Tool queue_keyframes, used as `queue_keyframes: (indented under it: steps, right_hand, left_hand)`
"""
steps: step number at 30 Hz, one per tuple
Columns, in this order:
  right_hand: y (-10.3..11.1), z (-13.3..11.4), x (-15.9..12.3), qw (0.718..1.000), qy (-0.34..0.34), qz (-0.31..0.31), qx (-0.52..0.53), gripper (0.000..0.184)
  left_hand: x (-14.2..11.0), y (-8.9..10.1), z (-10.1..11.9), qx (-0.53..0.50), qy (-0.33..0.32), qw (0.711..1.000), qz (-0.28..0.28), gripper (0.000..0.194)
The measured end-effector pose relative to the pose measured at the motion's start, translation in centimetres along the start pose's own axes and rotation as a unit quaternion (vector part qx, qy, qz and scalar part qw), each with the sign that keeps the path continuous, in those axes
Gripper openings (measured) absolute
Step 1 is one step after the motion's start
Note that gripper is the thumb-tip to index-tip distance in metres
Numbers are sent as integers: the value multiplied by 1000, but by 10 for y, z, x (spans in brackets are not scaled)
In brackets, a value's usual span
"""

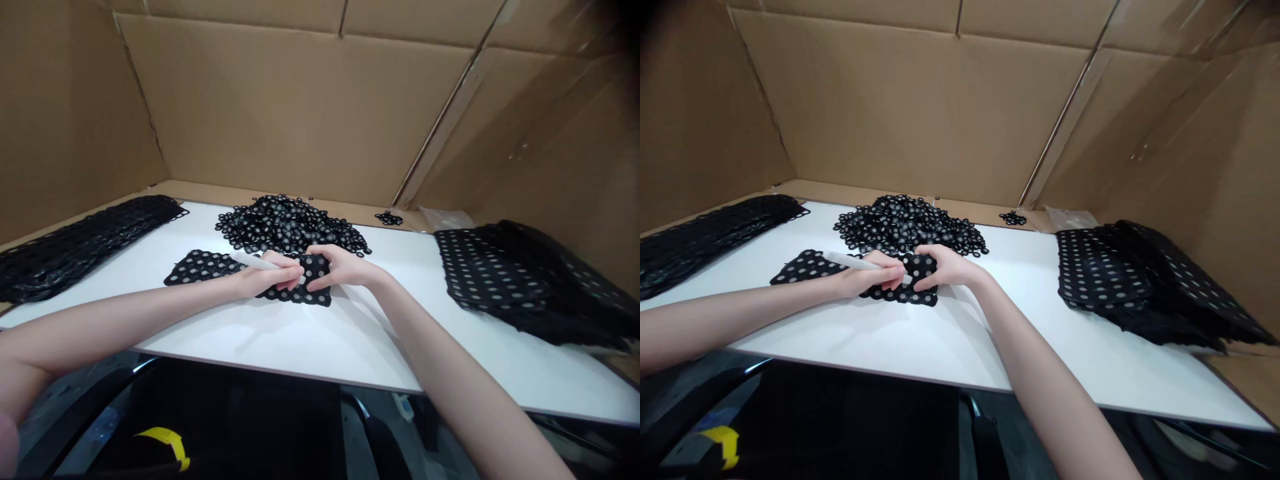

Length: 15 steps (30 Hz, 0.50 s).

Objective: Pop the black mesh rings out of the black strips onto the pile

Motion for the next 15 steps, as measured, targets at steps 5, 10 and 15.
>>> queue_keyframes:
  steps: [5, 10, 15]
  right_hand:
    - [0, -2, 0, 1000, 2, -2, -7, 37]
    - [0, -3, 0, 1000, 7, 1, -18, 38]
    - [-1, -3, 0, 1000, 14, -10, -11, 38]
  left_hand:
    - [0, -2, 3, 23, -8, 999, -25, 42]
    - [0, -2, 3, -2, 23, 999, -26, 42]
    - [0, -2, 3, -7, 21, 999, -44, 43]
Point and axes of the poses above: each hand's wrist, its own x-axis towards the middle knuckle, its own y-axis out of the back of the hand, z = x × y, the point moved 3 cm from there along x, towards the middle knuckle, and after that the axes turned 4 degrees about z, right-handed, at the moved point
